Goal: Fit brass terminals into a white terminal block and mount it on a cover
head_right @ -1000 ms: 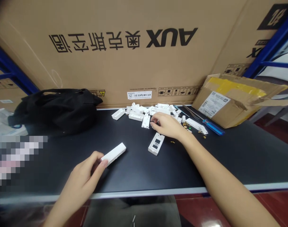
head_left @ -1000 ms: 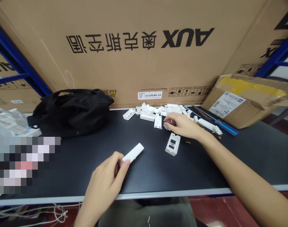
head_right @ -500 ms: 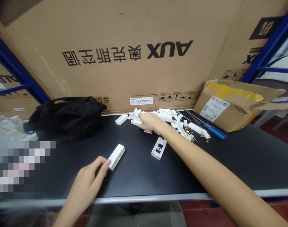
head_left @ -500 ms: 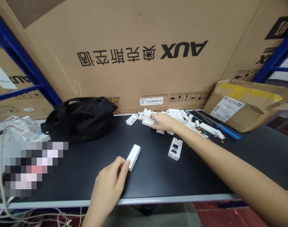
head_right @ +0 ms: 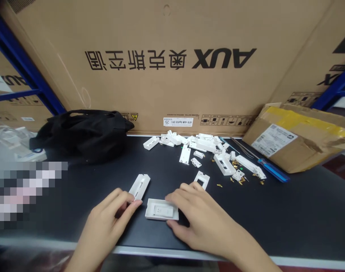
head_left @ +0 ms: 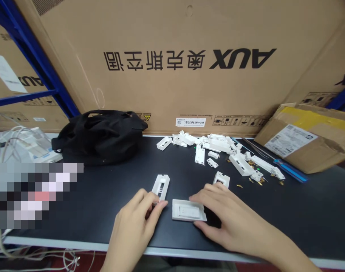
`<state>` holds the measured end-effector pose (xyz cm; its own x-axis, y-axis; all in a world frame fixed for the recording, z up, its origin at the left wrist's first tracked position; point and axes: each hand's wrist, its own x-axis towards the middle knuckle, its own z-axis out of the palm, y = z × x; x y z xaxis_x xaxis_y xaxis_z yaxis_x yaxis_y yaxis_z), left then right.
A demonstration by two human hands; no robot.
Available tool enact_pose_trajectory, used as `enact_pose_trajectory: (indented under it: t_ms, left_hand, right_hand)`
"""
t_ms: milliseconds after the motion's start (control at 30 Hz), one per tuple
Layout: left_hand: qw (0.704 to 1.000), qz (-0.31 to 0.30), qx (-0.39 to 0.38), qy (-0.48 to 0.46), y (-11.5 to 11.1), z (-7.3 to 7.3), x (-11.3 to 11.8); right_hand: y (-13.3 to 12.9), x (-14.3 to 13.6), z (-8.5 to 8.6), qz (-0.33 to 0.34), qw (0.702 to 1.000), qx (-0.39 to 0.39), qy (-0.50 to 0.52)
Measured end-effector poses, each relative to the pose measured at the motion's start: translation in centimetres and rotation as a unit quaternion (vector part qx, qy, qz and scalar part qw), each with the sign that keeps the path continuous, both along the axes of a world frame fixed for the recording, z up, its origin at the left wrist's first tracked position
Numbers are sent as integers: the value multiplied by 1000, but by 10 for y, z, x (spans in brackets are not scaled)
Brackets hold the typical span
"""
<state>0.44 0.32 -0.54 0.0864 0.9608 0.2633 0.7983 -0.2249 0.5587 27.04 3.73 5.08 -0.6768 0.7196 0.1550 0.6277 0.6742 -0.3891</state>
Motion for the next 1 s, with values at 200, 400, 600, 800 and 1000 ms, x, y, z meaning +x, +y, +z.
enact_pose_trajectory:
  t_ms: [200,400,600,800,1000]
  left_hand:
    - [999,9,-21,24,3,9,7]
    - [999,-35,-12,8,9,19,15]
    - [989,-140,-39,7,5,18,10]
    - [987,-158,-30,22,5,13,9]
    - [987,-156,-20,22,1,11,8]
  right_hand:
    - [3,9,-25,3,997,72,23]
    - [-1,11,-32,1,995,102,24]
    - [-4,8,-30,9,993,117,26]
    - [-7,8,-29,4,991,122,44]
    - [-10,11,-26,-6,990,127,64]
